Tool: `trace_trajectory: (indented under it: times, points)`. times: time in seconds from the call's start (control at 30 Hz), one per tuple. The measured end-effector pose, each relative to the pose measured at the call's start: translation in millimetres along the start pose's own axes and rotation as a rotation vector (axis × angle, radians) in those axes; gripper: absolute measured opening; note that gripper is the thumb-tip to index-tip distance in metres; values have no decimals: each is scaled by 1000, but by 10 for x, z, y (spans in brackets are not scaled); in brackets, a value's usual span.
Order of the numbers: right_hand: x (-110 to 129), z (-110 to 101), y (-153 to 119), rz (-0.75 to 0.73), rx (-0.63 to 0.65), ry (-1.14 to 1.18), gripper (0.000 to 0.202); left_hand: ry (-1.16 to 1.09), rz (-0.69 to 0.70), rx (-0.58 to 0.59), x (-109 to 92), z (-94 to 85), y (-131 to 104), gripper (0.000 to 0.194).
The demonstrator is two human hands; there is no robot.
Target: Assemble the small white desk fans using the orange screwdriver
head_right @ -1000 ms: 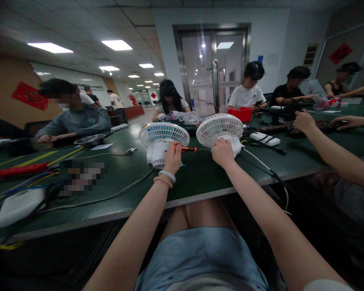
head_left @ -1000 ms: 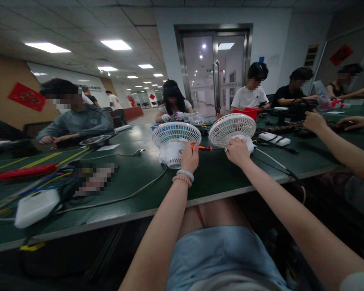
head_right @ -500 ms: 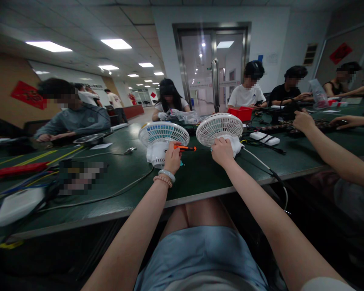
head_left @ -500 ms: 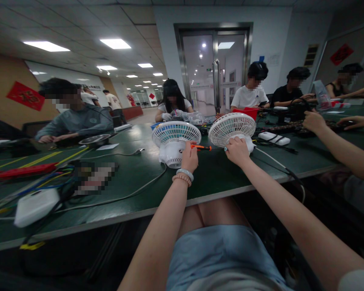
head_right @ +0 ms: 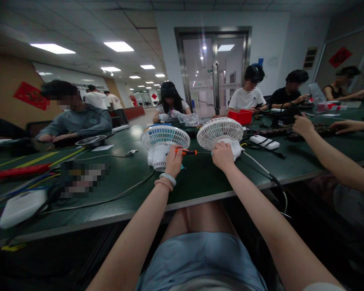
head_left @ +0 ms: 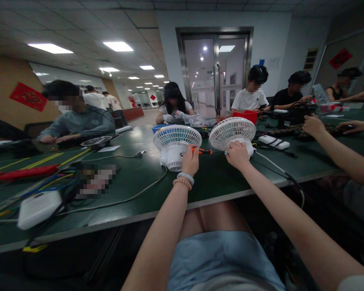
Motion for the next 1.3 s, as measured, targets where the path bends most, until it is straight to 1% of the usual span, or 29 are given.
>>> trace_trajectory:
  times: [0.27,0.47,0.73,1.03,1.3]
  points:
    - [29,-48,6,9,25,-5,27,31,5,-1,5,-31,5,33]
    - [26,-37,2,8,14,-8,26,53,-4,-2,8,-31,10,35]
    - [11,-34,-6,13,26,-18,27,142,24,-29,-34,-50,26,34]
    - [2,-34,-7,13,21,-8,28,106,11,-43,-5,-19,44,32]
    - [-7,-18,-1,16,24,-14,27,128,13,-43,-3,-25,45,34]
Point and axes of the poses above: each hand's wrist, its own y-axis towards the middle knuckle, its own z-axis out of the palm, x = y × z, the point moved 1 cm from there along y, towards the middle knuckle, and after that the axes turned 7 degrees about x, right-handed, at the moved point
